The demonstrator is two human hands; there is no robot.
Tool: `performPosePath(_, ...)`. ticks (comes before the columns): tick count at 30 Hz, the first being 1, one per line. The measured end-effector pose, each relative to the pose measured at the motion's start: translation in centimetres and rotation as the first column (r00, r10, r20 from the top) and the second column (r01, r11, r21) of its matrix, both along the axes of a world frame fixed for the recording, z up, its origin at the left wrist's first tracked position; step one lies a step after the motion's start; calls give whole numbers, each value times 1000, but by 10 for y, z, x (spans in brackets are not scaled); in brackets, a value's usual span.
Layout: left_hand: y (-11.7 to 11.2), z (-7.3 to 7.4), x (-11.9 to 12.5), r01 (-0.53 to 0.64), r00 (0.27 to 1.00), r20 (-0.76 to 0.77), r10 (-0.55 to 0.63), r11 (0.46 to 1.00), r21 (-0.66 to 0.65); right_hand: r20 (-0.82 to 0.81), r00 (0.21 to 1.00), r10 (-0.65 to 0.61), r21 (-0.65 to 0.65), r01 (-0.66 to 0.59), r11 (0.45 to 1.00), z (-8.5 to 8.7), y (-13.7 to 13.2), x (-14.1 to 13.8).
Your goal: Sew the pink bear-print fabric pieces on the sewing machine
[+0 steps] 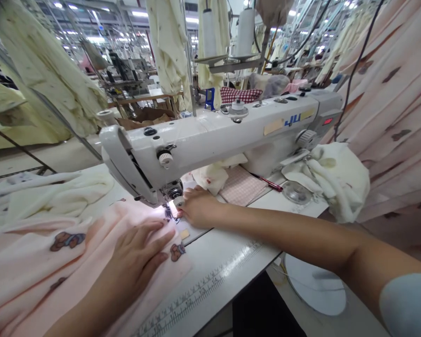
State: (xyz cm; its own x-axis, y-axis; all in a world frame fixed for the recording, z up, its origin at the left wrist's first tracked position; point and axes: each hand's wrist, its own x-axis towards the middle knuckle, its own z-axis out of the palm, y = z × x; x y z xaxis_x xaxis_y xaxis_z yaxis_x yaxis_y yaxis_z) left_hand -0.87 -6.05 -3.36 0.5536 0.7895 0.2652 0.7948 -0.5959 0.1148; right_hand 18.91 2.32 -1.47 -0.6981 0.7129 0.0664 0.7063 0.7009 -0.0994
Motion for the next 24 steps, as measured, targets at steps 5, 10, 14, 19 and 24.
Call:
performPosePath(5, 2, -3, 9, -15, 999, -45, 16, 1000, 21, -22, 1000, -21, 26, 22, 999, -7, 7, 1)
performPosePath(10, 10, -5, -2, -30, 993, -112, 24, 998, -51, -66, 998, 11, 26, -9, 1000, -14, 27, -7)
performPosePath(14, 19, -3, -7, -50, 992, -116, 39, 994, -99, -114, 993, 0, 23, 3, 1000, -18, 36, -12)
performPosePath(19, 23, -1, -7, 0, 993, -118, -7, 998, -58, -147, 988, -57, 30, 62, 998, -20, 31, -9)
performPosePath(24, 25, -4, -7, 81, 994, -77, -76, 994, 71, -153, 984, -86, 12, 89, 996, -17, 30, -8)
